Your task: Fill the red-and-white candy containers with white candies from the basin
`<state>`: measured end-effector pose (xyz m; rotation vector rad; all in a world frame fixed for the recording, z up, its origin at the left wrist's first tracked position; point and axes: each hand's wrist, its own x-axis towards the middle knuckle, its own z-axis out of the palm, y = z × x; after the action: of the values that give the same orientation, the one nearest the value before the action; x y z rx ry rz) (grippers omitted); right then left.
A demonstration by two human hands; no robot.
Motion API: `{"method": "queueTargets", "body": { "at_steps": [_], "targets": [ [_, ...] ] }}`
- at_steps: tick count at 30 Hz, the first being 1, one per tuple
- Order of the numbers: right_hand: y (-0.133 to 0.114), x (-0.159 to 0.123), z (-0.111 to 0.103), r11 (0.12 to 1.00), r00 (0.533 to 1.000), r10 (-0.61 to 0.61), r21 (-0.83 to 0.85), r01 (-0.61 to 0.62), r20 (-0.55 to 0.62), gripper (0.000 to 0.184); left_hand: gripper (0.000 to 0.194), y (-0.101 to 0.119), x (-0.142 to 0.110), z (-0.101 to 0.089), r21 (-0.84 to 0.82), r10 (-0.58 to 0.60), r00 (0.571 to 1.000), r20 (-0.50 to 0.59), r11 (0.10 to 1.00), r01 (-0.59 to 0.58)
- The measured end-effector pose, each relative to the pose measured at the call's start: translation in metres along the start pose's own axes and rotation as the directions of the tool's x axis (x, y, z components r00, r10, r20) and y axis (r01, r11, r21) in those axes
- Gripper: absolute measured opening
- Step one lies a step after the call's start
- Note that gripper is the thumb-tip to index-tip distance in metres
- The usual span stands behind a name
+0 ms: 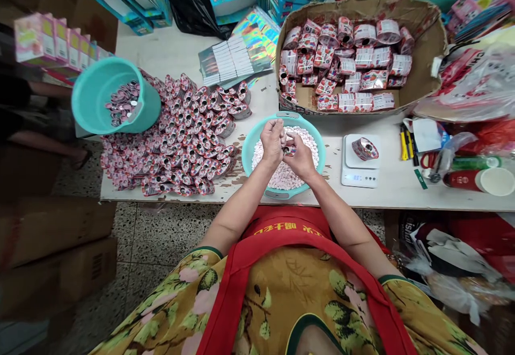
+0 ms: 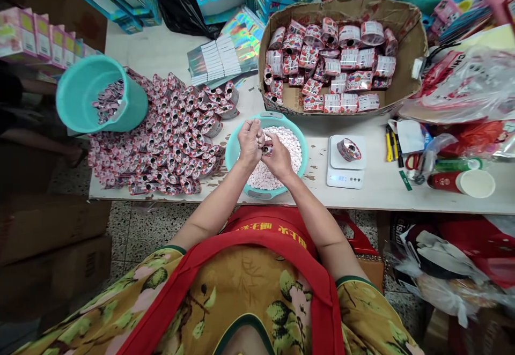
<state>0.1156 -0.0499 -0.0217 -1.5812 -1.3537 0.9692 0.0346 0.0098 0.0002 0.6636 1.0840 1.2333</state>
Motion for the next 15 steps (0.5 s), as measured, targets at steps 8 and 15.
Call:
{"method": "queueTargets", "body": {
  "at_steps": [8, 15],
  "targets": [
    [0.011, -0.008, 0.011, 0.978, 0.998, 0.051, 0.202, -0.041, -0.047, 0.063, 0.039, -0.002, -0.008, -0.008, -0.046, -0.038, 0.997, 0.072, 0.998, 0.041],
    [0.016, -0.012, 0.017, 0.95, 0.995, 0.056, 0.312, -0.026, -0.087, 0.067, 0.031, 0.018, 0.0, -0.015, -0.152, -0.084, 0.995, 0.051, 0.984, 0.091]
  ]
}}
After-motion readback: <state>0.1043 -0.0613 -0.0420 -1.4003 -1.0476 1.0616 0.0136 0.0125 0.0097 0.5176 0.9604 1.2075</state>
